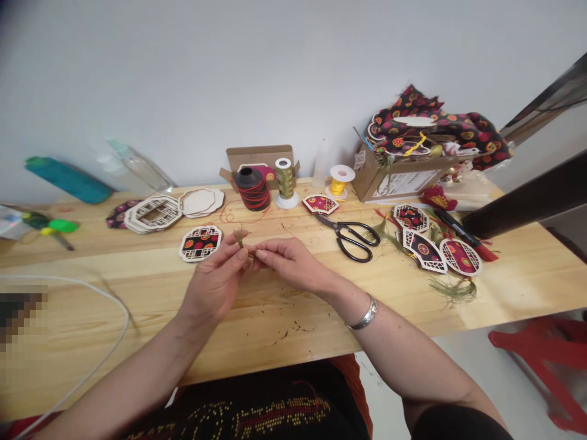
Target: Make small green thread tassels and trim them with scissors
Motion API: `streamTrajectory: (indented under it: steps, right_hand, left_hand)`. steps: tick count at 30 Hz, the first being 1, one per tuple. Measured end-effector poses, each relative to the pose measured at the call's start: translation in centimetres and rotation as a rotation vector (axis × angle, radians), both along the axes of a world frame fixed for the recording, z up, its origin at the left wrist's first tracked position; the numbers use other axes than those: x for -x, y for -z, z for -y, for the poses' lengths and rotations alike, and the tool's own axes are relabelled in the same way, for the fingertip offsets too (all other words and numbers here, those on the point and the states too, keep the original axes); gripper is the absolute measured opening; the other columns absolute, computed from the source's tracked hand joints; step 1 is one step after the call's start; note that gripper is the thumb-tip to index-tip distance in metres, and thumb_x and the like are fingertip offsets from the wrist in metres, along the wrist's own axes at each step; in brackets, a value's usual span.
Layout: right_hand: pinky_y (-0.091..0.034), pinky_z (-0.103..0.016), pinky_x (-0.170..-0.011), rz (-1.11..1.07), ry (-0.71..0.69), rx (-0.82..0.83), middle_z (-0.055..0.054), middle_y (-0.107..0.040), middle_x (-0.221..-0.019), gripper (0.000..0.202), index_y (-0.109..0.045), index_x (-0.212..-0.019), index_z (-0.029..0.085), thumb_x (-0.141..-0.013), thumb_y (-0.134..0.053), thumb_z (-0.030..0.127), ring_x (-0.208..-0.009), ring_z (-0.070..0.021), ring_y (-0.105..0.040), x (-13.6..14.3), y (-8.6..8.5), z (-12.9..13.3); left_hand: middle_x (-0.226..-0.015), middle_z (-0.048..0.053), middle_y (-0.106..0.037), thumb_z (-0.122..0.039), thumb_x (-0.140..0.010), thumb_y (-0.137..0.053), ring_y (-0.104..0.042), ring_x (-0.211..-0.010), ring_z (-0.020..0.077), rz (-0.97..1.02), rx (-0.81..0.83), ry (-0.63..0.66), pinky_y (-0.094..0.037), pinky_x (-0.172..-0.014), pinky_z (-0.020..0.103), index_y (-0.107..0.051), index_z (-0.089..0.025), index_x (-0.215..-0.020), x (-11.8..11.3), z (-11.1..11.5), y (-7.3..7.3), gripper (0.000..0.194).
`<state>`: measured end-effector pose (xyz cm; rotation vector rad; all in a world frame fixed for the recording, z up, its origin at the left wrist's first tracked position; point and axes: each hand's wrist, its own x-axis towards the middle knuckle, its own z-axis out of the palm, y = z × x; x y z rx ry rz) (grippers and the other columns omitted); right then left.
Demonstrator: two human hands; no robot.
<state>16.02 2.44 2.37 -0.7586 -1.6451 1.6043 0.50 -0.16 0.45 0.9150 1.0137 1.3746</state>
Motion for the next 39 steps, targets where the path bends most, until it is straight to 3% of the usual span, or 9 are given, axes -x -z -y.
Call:
streamTrajectory:
  steps: [8, 16, 23, 31, 36, 39]
  right_hand:
    - [-0.036, -0.022, -0.057, 0.096, 0.106, -0.016, 0.003, -0.051, -0.06, 0.019, -0.064, -0.071, 0.014, -0.079, -0.059, 0.03, -0.058, -0.008, -0.042, -0.1, 0.1, -0.3]
    - [-0.034, -0.023, -0.057, 0.183, 0.205, -0.037, 0.002, -0.052, -0.059, 0.029, -0.06, -0.062, 0.014, -0.079, -0.059, 0.037, -0.058, -0.0081, -0.042, -0.9, 0.4, -1.3]
    - [-0.035, -0.024, -0.059, 0.185, 0.278, 0.05, 0.0, -0.055, -0.061, 0.028, -0.067, -0.071, 0.012, -0.075, -0.062, 0.04, -0.06, -0.0092, -0.045, -1.5, 1.1, -2.1]
    - [-0.033, -0.023, -0.058, 0.159, 0.3, 0.089, 0.002, -0.053, -0.059, 0.025, -0.065, -0.07, 0.012, -0.074, -0.063, 0.036, -0.058, -0.0077, -0.043, -1.8, 0.9, -2.3]
    - [-0.036, -0.024, -0.059, 0.165, 0.315, 0.049, 0.002, -0.054, -0.059, 0.02, -0.064, -0.068, 0.013, -0.075, -0.062, 0.032, -0.057, -0.0075, -0.044, -1.7, 0.7, -2.3]
    - [-0.038, -0.024, -0.06, 0.157, 0.251, -0.025, 0.002, -0.055, -0.059, 0.02, -0.062, -0.065, 0.013, -0.076, -0.061, 0.03, -0.058, -0.0079, -0.046, -1.9, 0.3, -2.1]
  left_hand:
    - [-0.105, 0.004, -0.067, -0.016, -0.068, -0.072, -0.059, -0.096, 0.015, 0.283, 0.101, 0.03, -0.047, -0.082, 0.026, -0.075, -0.02, -0.073, -0.1, -0.2, -0.8, 0.007]
    - [-0.095, 0.003, -0.072, -0.017, -0.073, -0.069, -0.063, -0.098, 0.0176, 0.442, 0.088, 0.068, -0.046, -0.097, 0.036, -0.073, -0.018, -0.073, 0.8, -0.6, -1.5, 0.004]
    - [-0.092, 0.001, -0.072, -0.022, -0.073, -0.07, -0.063, -0.1, 0.0185, 0.468, 0.051, 0.013, -0.044, -0.1, 0.039, -0.071, -0.019, -0.073, 1.5, -1.1, -1.8, 0.003]
    - [-0.091, 0.0, -0.071, -0.029, -0.076, -0.067, -0.062, -0.103, 0.0182, 0.408, 0.011, -0.035, -0.042, -0.102, 0.041, -0.069, -0.024, -0.074, 1.9, -1.3, -1.7, 0.006]
    - [-0.089, -0.002, -0.071, -0.031, -0.073, -0.069, -0.063, -0.099, 0.0183, 0.399, -0.015, -0.01, -0.041, -0.102, 0.042, -0.069, -0.026, -0.072, 2.0, -0.8, -1.8, 0.005]
    - [-0.079, -0.003, -0.071, -0.04, -0.071, -0.069, -0.065, -0.091, 0.0194, 0.386, -0.024, -0.01, -0.044, -0.098, 0.044, -0.069, -0.031, -0.064, 2.7, -0.3, -2.4, 0.011]
